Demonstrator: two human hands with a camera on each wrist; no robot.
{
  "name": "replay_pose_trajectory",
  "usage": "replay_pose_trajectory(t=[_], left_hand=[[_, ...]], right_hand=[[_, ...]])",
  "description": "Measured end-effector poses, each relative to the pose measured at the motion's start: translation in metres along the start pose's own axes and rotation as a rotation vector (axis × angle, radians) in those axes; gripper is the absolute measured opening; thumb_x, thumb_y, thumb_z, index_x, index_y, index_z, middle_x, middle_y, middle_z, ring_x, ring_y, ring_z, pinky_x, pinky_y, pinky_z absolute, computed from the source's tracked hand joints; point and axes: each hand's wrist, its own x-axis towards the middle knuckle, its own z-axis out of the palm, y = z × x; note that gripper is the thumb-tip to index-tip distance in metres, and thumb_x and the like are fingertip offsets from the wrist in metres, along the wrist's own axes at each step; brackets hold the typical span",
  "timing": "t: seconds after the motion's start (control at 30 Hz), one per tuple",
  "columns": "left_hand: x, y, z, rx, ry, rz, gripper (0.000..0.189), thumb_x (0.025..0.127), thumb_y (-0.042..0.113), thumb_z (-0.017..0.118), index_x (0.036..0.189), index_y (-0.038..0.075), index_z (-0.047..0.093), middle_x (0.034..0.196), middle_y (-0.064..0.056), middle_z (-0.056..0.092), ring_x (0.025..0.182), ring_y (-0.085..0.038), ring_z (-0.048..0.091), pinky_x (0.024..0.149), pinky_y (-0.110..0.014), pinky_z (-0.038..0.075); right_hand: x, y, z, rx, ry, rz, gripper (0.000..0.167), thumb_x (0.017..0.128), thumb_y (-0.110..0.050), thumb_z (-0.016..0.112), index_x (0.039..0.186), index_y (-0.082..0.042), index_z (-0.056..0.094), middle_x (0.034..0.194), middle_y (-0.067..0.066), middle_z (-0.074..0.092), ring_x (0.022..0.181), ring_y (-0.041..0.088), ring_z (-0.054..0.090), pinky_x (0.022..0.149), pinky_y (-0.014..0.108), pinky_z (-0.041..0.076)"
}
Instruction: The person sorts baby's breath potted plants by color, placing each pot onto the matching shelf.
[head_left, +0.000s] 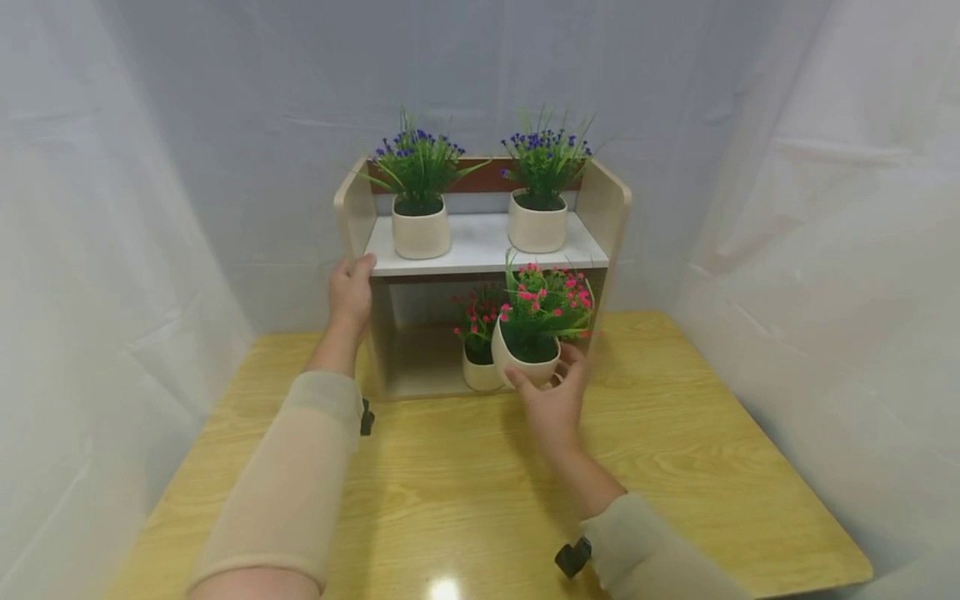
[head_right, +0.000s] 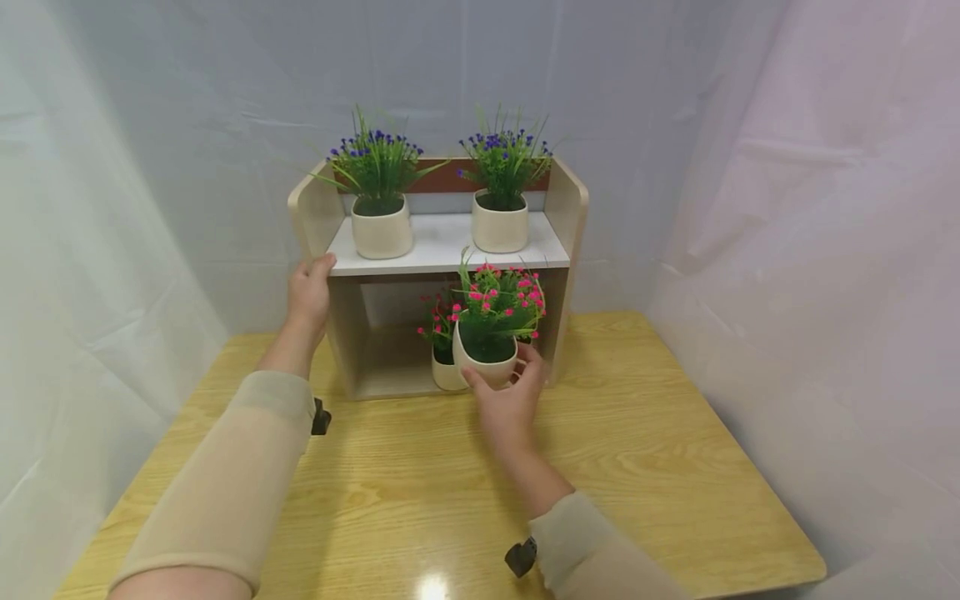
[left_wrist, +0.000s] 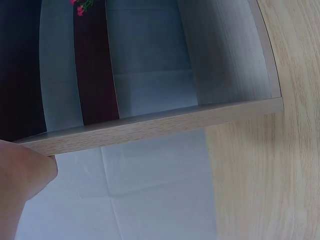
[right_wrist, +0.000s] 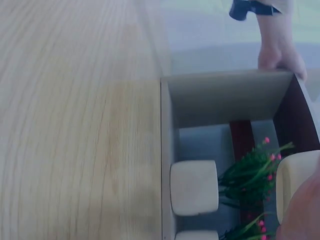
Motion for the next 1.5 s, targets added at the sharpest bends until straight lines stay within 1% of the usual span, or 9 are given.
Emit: replay_pose_trajectory(t=[0.3,0.4,0.6,0.83,0.93,1.13,1.23,1.33,1.5], left_hand=[[0.001,-0.001,0.0,-0.011,-0.008,0.003,0.063,0.11,0.046,0.051,0.156,0.003,0.049,0.168,-0.015,0.046,0.157,-0.028,0.039,0.138,-0.043,0.023],[0.001,0.0,0.0,-0.014,-0.009,-0.004,0.064,0.11,0.046,0.051,0.157,0.003,0.048,0.169,-0.014,0.045,0.158,-0.027,0.037,0.138,-0.043,0.022],[0.0,0.002,-0.001,0.002,-0.008,-0.011,0.064,0.11,0.048,0.051,0.157,0.005,0.048,0.168,-0.014,0.045,0.158,-0.028,0.038,0.138,-0.045,0.022],[-0.001,0.002,-0.001,-0.011,-0.005,0.0,0.061,0.11,0.045,0.051,0.156,0.004,0.05,0.165,-0.015,0.049,0.155,-0.029,0.04,0.137,-0.045,0.024],[-0.001,0.001,-0.001,-0.022,0.003,0.01,0.06,0.11,0.043,0.053,0.155,0.004,0.051,0.163,-0.016,0.05,0.153,-0.029,0.042,0.136,-0.045,0.026],[0.0,-0.003,-0.001,-0.032,0.002,0.016,0.059,0.109,0.042,0.054,0.154,0.005,0.053,0.163,-0.016,0.051,0.152,-0.03,0.043,0.135,-0.047,0.027],[0.0,-0.004,-0.001,-0.032,-0.003,0.01,0.061,0.109,0.044,0.055,0.155,0.006,0.052,0.165,-0.015,0.049,0.154,-0.031,0.042,0.136,-0.048,0.026],[-0.001,-0.003,-0.001,-0.022,-0.005,0.01,0.062,0.108,0.046,0.055,0.156,0.007,0.051,0.165,-0.015,0.049,0.155,-0.031,0.042,0.136,-0.049,0.026],[-0.003,0.0,-0.001,-0.011,0.001,0.028,0.06,0.108,0.045,0.055,0.154,0.006,0.053,0.163,-0.016,0.051,0.154,-0.033,0.043,0.136,-0.051,0.026]], right_hand=[[-0.012,0.0,0.017,-0.014,-0.048,-0.03,0.084,0.08,-0.006,0.095,0.147,-0.005,0.044,0.149,0.015,0.05,0.137,0.036,0.054,0.12,0.051,0.047],[-0.019,0.001,0.022,-0.014,-0.086,-0.043,0.084,0.08,-0.007,0.096,0.147,-0.004,0.045,0.149,0.016,0.049,0.137,0.036,0.054,0.121,0.051,0.047],[-0.035,0.004,0.033,0.003,-0.196,-0.056,0.089,0.081,-0.009,0.096,0.151,-0.004,0.041,0.152,0.018,0.047,0.143,0.038,0.052,0.126,0.053,0.044],[-0.043,0.013,0.048,-0.017,-0.273,-0.055,0.088,0.078,-0.008,0.097,0.149,-0.003,0.045,0.147,0.019,0.051,0.137,0.036,0.054,0.125,0.054,0.045],[-0.045,0.018,0.054,-0.039,-0.301,-0.058,0.087,0.077,-0.008,0.098,0.148,-0.003,0.047,0.146,0.019,0.053,0.135,0.034,0.055,0.124,0.053,0.046],[-0.044,0.029,0.064,-0.062,-0.352,-0.033,0.086,0.079,-0.01,0.097,0.149,-0.002,0.047,0.147,0.02,0.051,0.135,0.037,0.056,0.124,0.053,0.047],[-0.043,0.037,0.069,-0.106,-0.375,-0.019,0.088,0.08,-0.013,0.097,0.152,-0.004,0.046,0.15,0.017,0.053,0.136,0.035,0.057,0.123,0.052,0.048],[-0.04,0.045,0.073,-0.158,-0.394,-0.023,0.09,0.082,-0.015,0.097,0.155,-0.005,0.045,0.151,0.015,0.054,0.136,0.034,0.058,0.12,0.051,0.05],[-0.033,0.057,0.079,-0.224,-0.405,-0.028,0.09,0.084,-0.017,0.096,0.156,-0.003,0.044,0.152,0.017,0.054,0.136,0.036,0.058,0.119,0.052,0.051]])
